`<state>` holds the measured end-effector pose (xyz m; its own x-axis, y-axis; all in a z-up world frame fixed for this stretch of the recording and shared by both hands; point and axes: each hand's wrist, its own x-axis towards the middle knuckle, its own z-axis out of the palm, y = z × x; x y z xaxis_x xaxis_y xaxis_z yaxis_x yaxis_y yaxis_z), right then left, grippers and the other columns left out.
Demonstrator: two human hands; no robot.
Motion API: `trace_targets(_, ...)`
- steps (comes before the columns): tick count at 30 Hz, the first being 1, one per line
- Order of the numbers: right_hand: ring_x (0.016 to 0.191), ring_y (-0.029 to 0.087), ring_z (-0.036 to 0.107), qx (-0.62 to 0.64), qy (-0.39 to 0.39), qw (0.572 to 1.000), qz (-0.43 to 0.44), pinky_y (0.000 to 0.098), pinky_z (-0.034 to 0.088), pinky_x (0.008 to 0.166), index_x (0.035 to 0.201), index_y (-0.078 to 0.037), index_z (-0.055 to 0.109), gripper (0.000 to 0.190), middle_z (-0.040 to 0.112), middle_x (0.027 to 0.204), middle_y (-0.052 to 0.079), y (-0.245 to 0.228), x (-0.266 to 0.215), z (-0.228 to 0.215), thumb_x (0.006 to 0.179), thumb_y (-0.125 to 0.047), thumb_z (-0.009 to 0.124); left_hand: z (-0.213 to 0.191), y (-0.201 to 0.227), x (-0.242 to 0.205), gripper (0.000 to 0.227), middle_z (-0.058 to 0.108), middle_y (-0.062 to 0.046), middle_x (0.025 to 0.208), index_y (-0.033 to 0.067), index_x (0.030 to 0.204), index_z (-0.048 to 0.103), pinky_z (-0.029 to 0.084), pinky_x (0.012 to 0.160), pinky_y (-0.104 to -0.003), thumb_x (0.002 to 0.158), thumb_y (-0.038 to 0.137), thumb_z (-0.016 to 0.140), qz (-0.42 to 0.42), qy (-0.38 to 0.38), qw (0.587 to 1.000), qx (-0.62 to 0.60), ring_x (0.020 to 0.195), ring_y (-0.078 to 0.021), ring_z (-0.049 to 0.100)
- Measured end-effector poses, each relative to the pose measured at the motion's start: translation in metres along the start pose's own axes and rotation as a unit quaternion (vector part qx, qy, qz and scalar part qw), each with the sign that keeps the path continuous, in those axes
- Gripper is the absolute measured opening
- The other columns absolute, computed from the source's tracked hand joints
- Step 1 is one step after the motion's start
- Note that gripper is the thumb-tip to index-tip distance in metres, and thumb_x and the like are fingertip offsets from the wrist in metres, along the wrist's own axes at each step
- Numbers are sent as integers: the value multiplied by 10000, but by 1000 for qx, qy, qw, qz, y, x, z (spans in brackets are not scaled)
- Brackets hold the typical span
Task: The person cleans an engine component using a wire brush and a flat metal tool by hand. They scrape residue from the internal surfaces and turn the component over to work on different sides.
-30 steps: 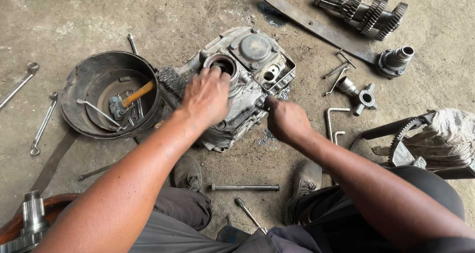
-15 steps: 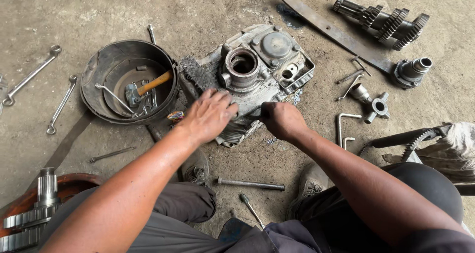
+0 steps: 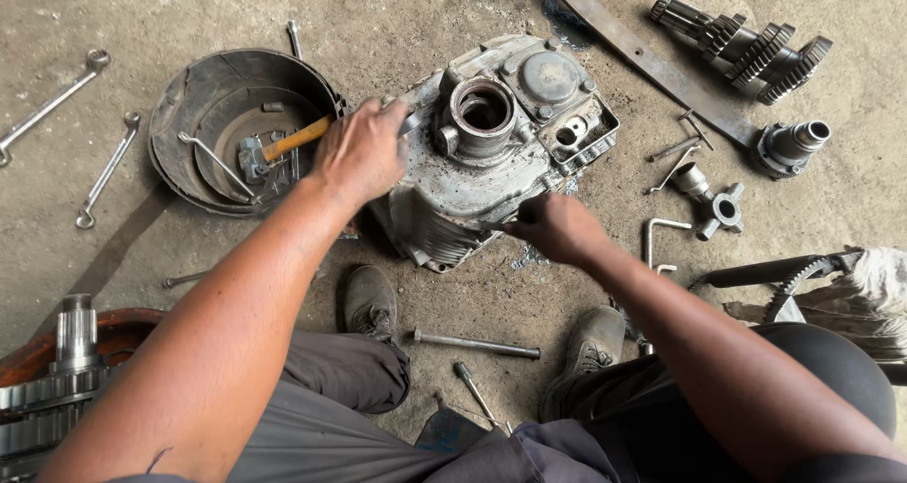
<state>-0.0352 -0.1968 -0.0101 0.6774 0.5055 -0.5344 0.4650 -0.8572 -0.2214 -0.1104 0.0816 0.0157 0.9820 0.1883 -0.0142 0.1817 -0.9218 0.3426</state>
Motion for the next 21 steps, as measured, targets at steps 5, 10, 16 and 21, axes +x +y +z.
trace_targets(5, 552, 158, 538, -2, 64, 998, 16, 346, 492, 490, 906, -113, 687, 452, 623, 691, 55, -39, -17, 19, 1037, -508, 509, -5, -2, -6, 564, 498, -199, 1315, 106, 1381, 577, 623, 737, -421, 887, 301, 767, -80, -72, 994, -10, 868, -279, 653)
trace_targets(10, 583, 135, 596, -38, 16, 997, 66, 314, 523, 518, 945, -142, 700, 429, 648, 717, 55, -20, -22, -14, 1000, -526, 518, 8, -8, -5, 583, 510, -161, 1340, 131, 1347, 638, 591, 903, -423, 850, 380, 813, -80, -88, 993, -19, 1014, -287, 643)
trace_targets(16, 639, 165, 610, 5, 15, 999, 52, 339, 563, 604, 911, -105, 702, 453, 692, 780, 89, -26, -14, 14, 1076, -450, 460, 9, -8, 4, 569, 511, -172, 1346, 90, 1259, 695, 558, 981, -421, 799, 381, 858, -76, -103, 992, -7, 1103, -304, 625)
trace_targets(21, 672, 163, 652, -18, -10, 999, 45, 353, 593, 678, 928, -87, 719, 409, 700, 797, 100, -3, -13, 0, 1054, -414, 509, 0, 1, 7, 590, 517, -169, 1364, 82, 1235, 704, 535, 1039, -448, 780, 421, 862, -90, -147, 985, 10, 1176, -324, 608)
